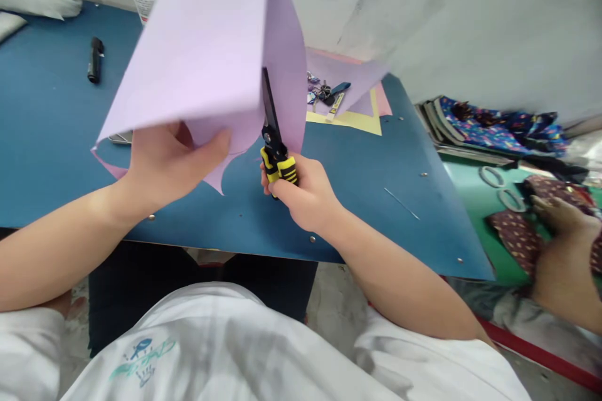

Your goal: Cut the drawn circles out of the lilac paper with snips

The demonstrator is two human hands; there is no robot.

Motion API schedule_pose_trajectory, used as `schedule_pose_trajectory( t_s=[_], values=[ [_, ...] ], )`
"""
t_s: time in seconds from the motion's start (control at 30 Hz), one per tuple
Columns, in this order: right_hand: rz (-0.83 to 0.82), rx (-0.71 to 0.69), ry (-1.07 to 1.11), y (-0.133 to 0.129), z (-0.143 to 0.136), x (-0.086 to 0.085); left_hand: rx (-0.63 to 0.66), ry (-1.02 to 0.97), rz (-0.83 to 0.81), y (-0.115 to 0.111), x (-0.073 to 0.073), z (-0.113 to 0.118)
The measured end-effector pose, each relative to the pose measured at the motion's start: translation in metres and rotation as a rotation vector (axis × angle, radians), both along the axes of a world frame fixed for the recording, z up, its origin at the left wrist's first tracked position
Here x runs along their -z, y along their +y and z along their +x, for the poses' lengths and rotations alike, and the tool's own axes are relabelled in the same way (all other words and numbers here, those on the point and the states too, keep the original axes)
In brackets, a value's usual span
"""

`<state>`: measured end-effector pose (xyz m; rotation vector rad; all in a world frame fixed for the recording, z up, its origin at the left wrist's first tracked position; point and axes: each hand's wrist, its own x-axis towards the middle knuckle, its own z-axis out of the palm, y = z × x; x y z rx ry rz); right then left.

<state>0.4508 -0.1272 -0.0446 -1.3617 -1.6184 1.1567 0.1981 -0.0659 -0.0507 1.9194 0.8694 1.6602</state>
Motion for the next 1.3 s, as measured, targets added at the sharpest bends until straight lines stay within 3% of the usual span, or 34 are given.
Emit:
schedule_pose_trajectory(
  t_s=[0.2,0.47,0.7,0.83,0.9,1.0,1.1,1.3],
  values=[
    [0.003,0.006,0.003,-0.001,0.001,0.002,-0.041,0.122,0.196,-0.004,-0.005,0.002],
    [0.018,0.009,-0.034,0.0,0.001,0.001,0.079,0.136,0.287,0.013,0.004,-0.008],
    [0.007,-0.007,-0.063,-0.001,0.002,-0.002,0.231,0.149,0.428,0.046,0.013,-0.023],
    [-0.003,-0.011,-0.083,-0.001,0.003,-0.003,0.165,0.143,0.319,0.018,-0.004,-0.013],
    [-0.008,-0.01,-0.09,0.0,0.003,-0.003,0.07,0.184,0.133,-0.005,-0.016,-0.005],
    [-0.008,-0.005,-0.093,-0.001,0.003,-0.004,0.093,0.162,0.168,-0.023,-0.025,0.0],
    [-0.01,-0.007,-0.093,-0.001,0.003,-0.003,0.127,0.137,0.19,-0.016,-0.019,-0.001],
    [-0.017,-0.003,-0.086,-0.002,0.004,-0.002,0.191,-0.009,0.352,0.032,0.013,-0.005]
  ],
)
